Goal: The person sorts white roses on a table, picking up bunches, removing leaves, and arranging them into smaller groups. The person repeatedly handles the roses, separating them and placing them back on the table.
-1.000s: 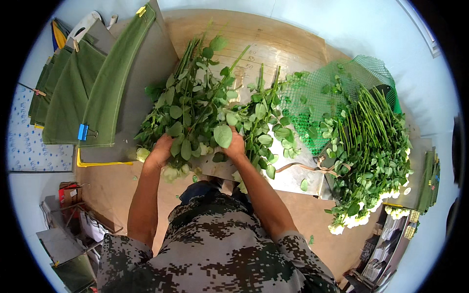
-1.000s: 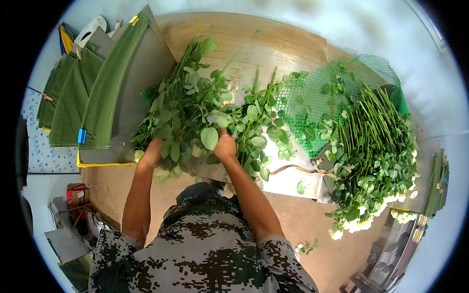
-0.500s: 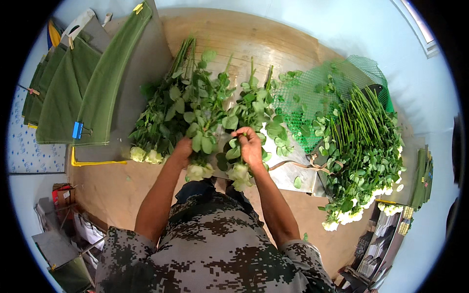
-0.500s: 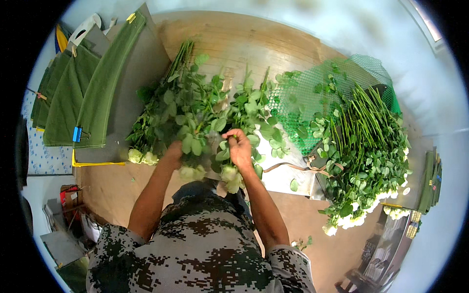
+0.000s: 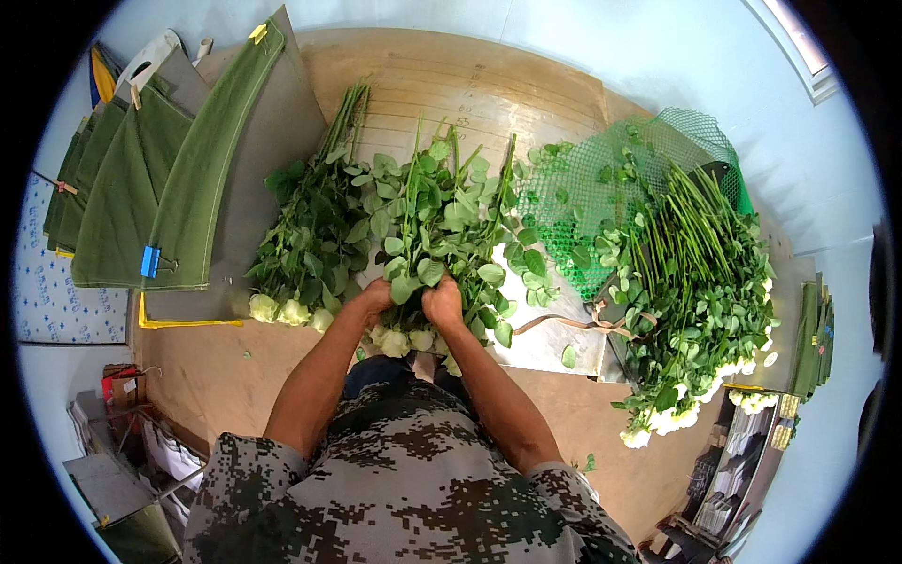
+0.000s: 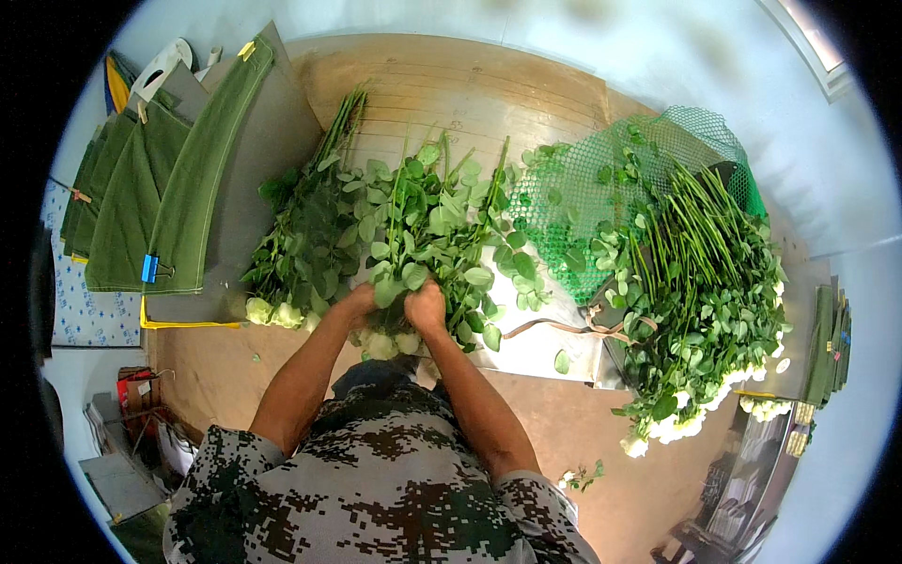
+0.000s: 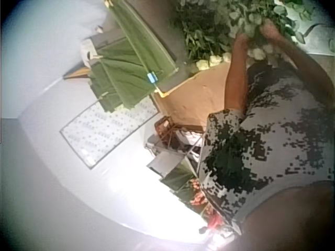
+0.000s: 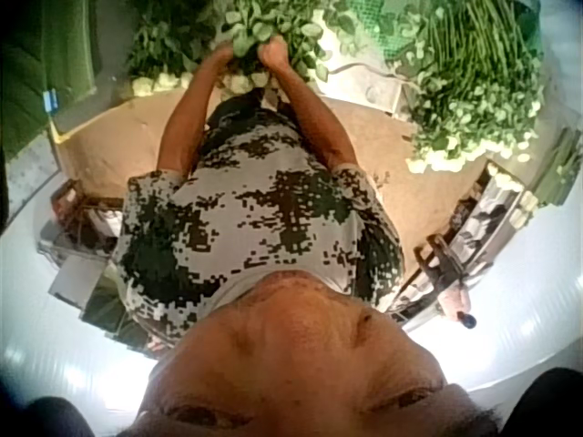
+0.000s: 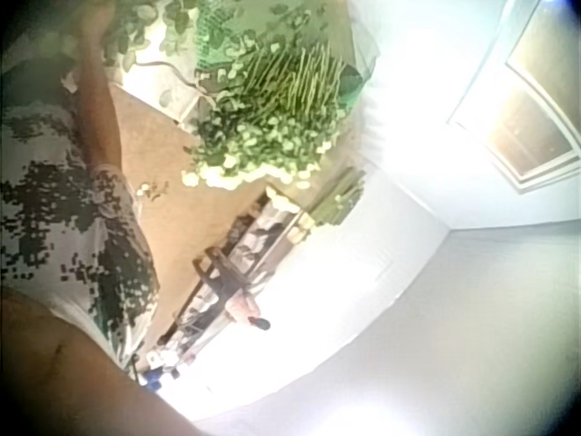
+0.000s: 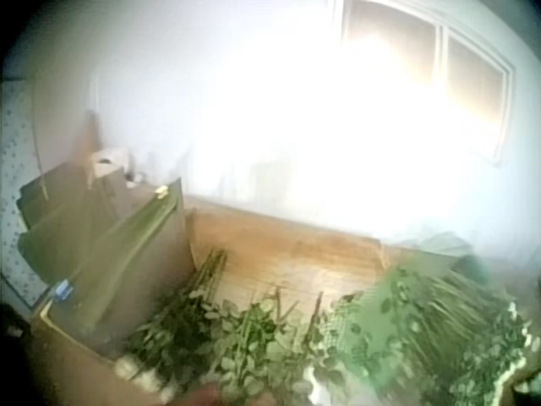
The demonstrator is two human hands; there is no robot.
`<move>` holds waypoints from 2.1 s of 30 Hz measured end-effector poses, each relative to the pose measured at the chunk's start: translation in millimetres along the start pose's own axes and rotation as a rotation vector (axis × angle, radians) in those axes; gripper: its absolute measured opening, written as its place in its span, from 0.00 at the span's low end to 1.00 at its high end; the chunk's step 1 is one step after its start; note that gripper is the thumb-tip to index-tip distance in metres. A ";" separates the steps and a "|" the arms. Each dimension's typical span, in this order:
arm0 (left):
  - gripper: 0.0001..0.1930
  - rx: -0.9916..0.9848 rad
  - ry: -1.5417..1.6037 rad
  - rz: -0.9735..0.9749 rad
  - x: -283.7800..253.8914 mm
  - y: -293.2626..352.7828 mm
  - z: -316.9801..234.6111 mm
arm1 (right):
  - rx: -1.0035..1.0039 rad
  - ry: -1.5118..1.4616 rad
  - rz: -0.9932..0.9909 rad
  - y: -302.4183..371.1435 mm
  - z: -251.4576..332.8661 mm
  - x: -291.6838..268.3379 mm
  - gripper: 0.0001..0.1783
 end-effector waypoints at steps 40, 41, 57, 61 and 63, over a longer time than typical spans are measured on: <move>0.25 0.090 0.168 -0.222 25.7 52.0 -35.0 | 0.043 -0.134 -0.087 -27.8 9.9 -83.9 0.14; 0.24 0.139 0.209 -0.230 20.8 38.7 -17.6 | -0.036 -0.098 -0.120 -23.2 24.7 -76.6 0.14; 0.23 0.286 -0.112 -0.058 24.9 -8.5 10.4 | -0.071 0.312 0.091 -56.3 -9.8 -9.4 0.23; 0.19 0.082 -0.098 -0.117 38.7 30.5 -34.1 | -0.134 0.369 0.102 -54.5 -6.8 -12.3 0.22; 0.19 0.085 -0.048 -0.124 34.2 26.7 -25.9 | -0.178 0.259 -0.035 -42.5 0.3 -26.7 0.18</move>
Point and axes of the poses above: each hand's wrist, its own y-axis away from the middle knuckle, its own x-axis out of the palm, z = x × y, the point moved 4 cm from there along -y, towards the middle knuckle, and after that the axes turned 7 degrees about -z, right-handed, at the moved point
